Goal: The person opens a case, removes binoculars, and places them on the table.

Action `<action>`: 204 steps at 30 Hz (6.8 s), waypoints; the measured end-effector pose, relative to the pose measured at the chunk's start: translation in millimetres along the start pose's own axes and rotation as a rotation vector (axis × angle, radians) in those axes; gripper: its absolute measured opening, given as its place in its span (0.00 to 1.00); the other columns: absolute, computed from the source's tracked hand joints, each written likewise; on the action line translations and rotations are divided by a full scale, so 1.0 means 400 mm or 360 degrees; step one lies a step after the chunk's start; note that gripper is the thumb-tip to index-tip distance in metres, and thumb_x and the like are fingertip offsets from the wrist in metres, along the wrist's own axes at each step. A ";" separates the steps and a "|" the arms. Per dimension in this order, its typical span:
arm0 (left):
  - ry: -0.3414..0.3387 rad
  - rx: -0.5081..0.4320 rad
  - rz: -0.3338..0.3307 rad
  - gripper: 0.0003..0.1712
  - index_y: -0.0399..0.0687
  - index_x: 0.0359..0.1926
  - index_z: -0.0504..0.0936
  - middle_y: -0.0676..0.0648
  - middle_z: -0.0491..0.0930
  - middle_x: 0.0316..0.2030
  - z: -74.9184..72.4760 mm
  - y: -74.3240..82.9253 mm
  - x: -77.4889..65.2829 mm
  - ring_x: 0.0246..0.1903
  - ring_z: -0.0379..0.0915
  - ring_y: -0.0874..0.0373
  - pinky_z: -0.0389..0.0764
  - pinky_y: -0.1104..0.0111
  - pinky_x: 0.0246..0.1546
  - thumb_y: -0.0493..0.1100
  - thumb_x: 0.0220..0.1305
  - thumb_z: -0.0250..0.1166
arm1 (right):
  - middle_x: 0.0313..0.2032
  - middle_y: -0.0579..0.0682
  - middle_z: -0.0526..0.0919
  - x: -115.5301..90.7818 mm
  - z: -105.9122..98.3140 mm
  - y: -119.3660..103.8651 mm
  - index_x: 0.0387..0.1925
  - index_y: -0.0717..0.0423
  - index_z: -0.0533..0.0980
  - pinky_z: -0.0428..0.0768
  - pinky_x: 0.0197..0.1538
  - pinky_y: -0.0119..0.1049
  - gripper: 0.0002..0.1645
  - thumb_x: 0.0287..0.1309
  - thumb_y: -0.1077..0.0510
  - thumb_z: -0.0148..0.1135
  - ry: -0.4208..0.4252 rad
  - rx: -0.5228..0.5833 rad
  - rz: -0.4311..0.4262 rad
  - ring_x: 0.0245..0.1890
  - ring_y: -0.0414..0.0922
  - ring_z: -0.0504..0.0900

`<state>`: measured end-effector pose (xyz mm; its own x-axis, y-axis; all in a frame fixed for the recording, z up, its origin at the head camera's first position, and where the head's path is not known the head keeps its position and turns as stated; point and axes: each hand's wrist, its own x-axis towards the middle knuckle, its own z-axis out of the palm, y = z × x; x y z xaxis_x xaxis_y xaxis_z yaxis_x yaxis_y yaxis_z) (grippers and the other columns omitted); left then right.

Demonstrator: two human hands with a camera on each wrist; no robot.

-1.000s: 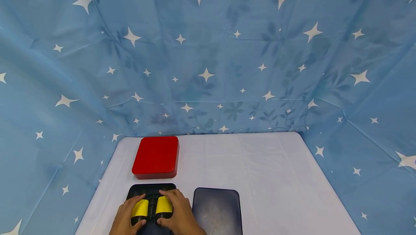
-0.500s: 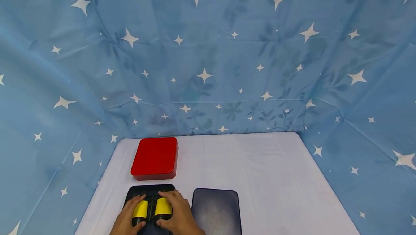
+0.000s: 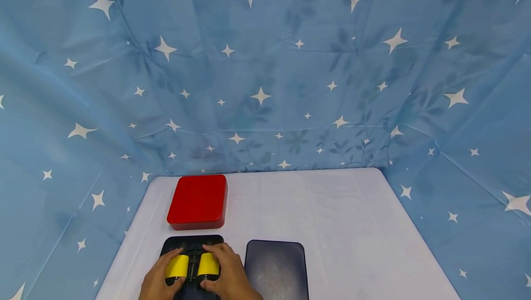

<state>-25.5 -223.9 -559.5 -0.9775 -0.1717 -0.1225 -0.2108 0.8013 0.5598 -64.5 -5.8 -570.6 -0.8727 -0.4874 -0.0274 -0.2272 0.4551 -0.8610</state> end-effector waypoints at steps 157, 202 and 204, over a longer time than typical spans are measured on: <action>0.0066 -0.0645 0.0032 0.48 0.59 0.69 0.77 0.46 0.69 0.65 -0.069 0.147 -0.040 0.49 0.77 0.50 0.83 0.72 0.50 0.43 0.45 0.88 | 0.60 0.52 0.77 -0.084 -0.152 -0.049 0.69 0.39 0.79 0.87 0.54 0.40 0.41 0.51 0.54 0.83 0.0355 0.0263 0.0009 0.50 0.45 0.78; 0.0005 -0.0752 0.0159 0.43 0.58 0.65 0.80 0.48 0.73 0.63 0.016 0.227 -0.037 0.54 0.73 0.51 0.81 0.68 0.50 0.42 0.45 0.87 | 0.60 0.50 0.77 -0.154 -0.242 -0.001 0.67 0.37 0.79 0.85 0.49 0.34 0.41 0.49 0.53 0.83 0.0416 0.0208 0.0105 0.51 0.45 0.80; -0.0003 -0.0767 0.0163 0.43 0.59 0.65 0.80 0.48 0.73 0.63 0.022 0.230 -0.036 0.53 0.73 0.51 0.81 0.68 0.50 0.42 0.45 0.87 | 0.60 0.50 0.77 -0.159 -0.246 0.004 0.67 0.37 0.79 0.85 0.50 0.34 0.41 0.49 0.54 0.83 0.0421 0.0213 0.0120 0.51 0.45 0.80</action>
<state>-30.9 -142.5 -513.4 -0.9934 -0.1044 -0.0481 -0.0909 0.4574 0.8846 -51.8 99.3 -520.3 -0.9711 -0.2372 0.0243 -0.1138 0.3716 -0.9214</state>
